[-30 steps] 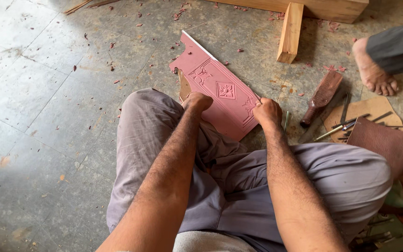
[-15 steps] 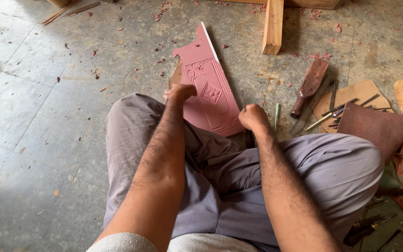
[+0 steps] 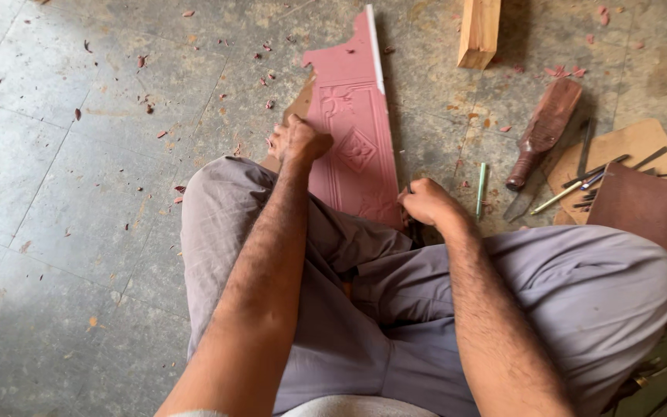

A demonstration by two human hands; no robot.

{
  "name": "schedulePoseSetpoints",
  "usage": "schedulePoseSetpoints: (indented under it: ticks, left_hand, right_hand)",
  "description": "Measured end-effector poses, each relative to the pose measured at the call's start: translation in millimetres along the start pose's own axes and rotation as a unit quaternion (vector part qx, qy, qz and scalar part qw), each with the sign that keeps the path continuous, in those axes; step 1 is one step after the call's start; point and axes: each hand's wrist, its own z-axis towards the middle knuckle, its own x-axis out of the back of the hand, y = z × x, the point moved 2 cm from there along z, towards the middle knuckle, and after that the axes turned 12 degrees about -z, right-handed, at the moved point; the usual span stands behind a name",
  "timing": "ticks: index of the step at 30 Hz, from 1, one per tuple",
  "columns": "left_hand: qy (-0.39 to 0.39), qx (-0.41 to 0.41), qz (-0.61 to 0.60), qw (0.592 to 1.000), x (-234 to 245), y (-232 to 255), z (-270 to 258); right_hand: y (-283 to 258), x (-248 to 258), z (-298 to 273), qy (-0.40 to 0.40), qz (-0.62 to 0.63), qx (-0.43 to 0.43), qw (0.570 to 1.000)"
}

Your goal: The person carves floral patterns into a wooden board using various chisels and carving tools. The person removes wood chips by hand and switches between tools while sitting on the workshop floor.

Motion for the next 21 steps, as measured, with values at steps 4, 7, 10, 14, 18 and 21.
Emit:
schedulePoseSetpoints:
  ticks: [4, 7, 10, 14, 18, 21]
  left_hand:
    - [-0.011, -0.024, -0.017, 1.0, 2, 12, -12]
    - [-0.011, -0.019, -0.012, 1.0, 0, 14, -8]
    - [0.028, -0.038, 0.014, 0.999, -1, 19, -9]
    - [0.017, -0.109, 0.037, 0.993, 10, 35, -9]
    - [-0.089, -0.289, -0.034, 0.953, 27, 34, -11]
    - [-0.136, -0.366, -0.029, 0.92, 30, 19, -31]
  right_hand:
    - [3, 19, -7, -0.041, 0.099, -0.054, 0.993]
    - [2, 36, -13, 0.015, 0.164, -0.032, 0.986]
    - [-5, 48, -21, 0.07, 0.189, -0.053, 0.978]
    - [-17, 46, -19, 0.115, 0.206, -0.052, 0.97]
    - [-25, 29, -10, 0.127, 0.262, -0.062, 0.955]
    - [-33, 21, -7, 0.13, 0.29, -0.04, 0.947]
